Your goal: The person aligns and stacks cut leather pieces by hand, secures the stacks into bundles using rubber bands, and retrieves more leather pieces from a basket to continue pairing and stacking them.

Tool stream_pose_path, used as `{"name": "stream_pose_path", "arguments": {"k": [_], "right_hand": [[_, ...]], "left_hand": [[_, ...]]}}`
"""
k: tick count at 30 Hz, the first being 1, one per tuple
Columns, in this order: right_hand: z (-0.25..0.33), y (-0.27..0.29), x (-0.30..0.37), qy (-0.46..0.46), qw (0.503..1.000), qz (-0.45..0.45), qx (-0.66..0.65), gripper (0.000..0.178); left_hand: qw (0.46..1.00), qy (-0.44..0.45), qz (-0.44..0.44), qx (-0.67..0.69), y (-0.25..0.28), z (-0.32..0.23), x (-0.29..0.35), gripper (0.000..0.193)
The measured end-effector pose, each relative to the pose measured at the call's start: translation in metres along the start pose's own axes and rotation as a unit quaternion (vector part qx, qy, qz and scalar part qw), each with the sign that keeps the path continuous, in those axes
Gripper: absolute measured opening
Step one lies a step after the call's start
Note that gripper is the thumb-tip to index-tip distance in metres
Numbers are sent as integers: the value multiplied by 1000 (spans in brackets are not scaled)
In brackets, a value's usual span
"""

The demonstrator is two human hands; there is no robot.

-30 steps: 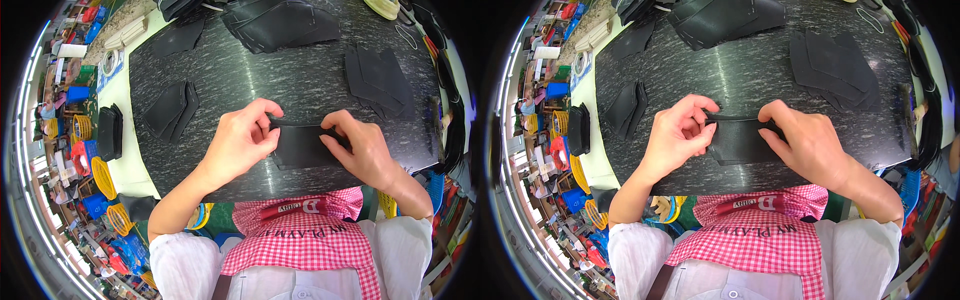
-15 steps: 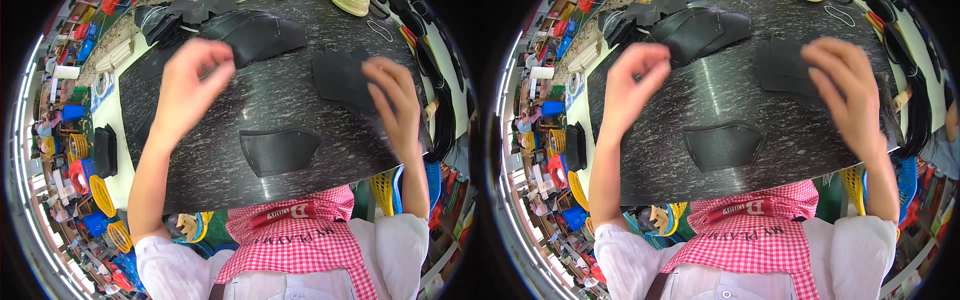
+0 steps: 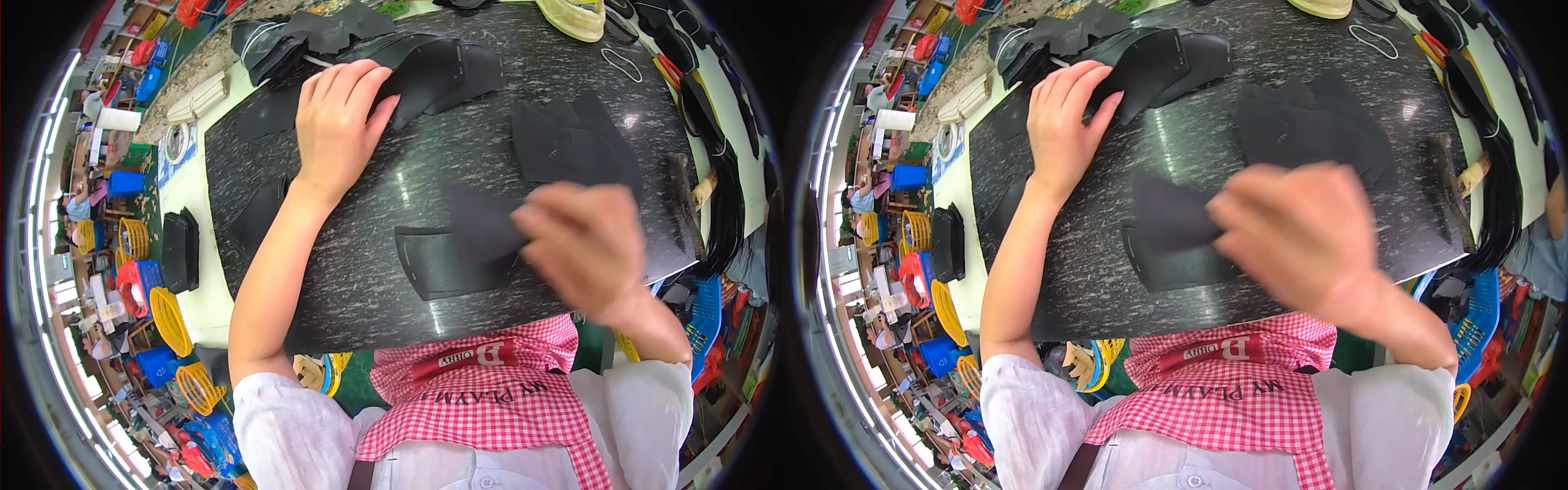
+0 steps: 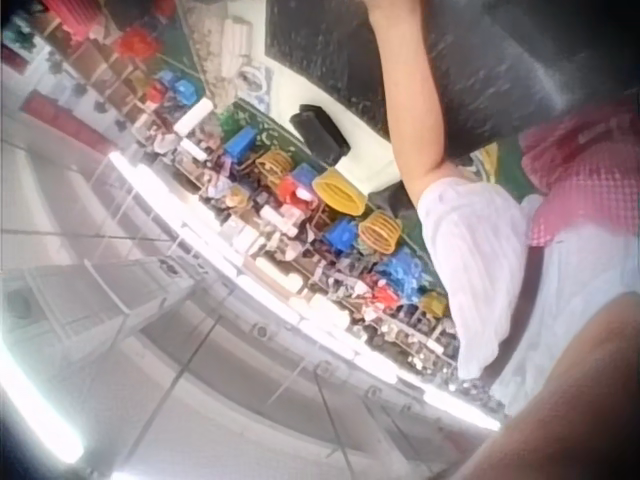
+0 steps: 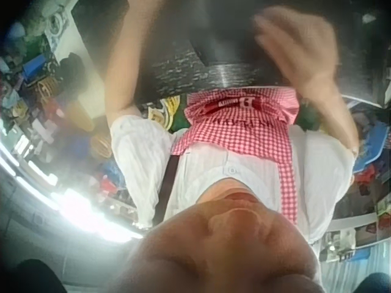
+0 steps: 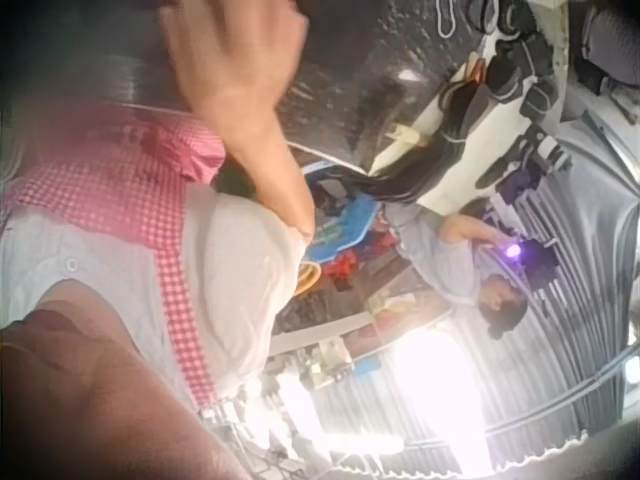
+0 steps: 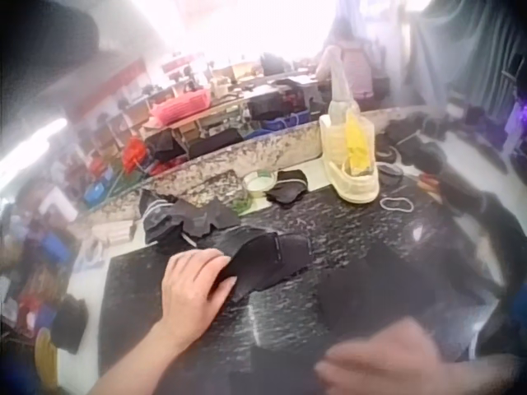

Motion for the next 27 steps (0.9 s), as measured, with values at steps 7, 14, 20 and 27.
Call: {"name": "stream_pose_path", "arguments": {"k": [7,14,20,27], "right_hand": [[-8,-16,4,-100,985,43,-132,48],[-14,-26,18,-309,897,99,-300,40],[-8,-41,41,-345,891,68,-287,18],[-10,-43,47,-330,904,70,-263,12]], "left_hand": [[814,329,-70,473,30,-8,13,18],[707,304,234,594,44,-72,48,26],[666,432,235,561,33,-68,80,38],[687,437,250,524,29,-70,82,37]]}}
Point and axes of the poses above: each hand's wrist, its own x-axis away from the middle knuckle, its own y-axis out of the back of the hand, z = x × y, the point moved 6 cm from there along -x, towards the middle knuckle, and after that the axes turned 4 degrees about -y, right-handed, at the moved point
